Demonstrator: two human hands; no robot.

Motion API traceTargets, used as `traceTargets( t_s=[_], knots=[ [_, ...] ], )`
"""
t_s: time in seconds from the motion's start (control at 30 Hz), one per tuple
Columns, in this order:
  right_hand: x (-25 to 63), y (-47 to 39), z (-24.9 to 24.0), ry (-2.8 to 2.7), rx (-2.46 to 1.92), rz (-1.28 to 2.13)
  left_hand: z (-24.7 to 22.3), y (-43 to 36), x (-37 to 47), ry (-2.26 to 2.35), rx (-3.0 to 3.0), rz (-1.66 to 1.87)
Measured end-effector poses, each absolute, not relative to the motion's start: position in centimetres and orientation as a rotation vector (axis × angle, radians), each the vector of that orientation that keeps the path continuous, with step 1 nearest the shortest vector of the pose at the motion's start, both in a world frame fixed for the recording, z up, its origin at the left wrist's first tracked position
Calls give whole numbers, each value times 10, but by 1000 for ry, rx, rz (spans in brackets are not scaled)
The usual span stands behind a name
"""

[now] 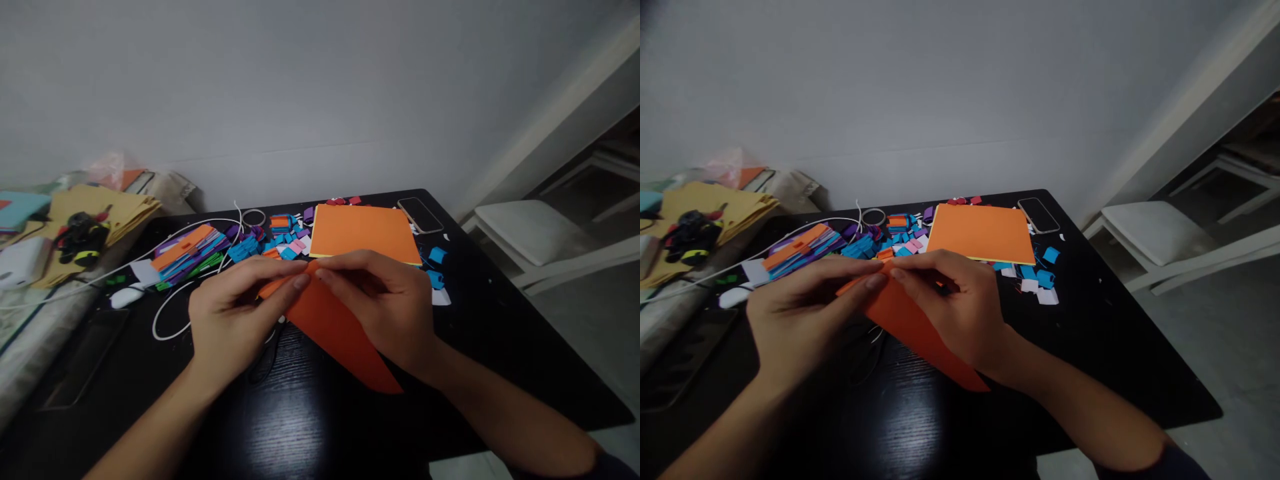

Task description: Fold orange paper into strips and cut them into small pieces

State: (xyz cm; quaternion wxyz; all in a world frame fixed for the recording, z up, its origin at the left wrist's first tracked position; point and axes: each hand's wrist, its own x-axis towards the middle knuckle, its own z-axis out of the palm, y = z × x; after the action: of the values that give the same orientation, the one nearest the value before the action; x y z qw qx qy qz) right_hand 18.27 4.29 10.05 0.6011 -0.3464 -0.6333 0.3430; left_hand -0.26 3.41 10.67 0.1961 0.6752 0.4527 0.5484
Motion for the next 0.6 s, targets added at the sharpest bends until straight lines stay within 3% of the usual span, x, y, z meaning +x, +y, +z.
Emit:
traceTargets(
  t_s=[0.23, 0.6],
  knots=[
    [184, 45, 108, -1416, -827, 1050, 106, 33, -5, 1311, 1898, 1498],
    [185, 47, 108, -1447, -862, 985, 106, 34, -1, 1358, 1840, 1488]
  ],
)
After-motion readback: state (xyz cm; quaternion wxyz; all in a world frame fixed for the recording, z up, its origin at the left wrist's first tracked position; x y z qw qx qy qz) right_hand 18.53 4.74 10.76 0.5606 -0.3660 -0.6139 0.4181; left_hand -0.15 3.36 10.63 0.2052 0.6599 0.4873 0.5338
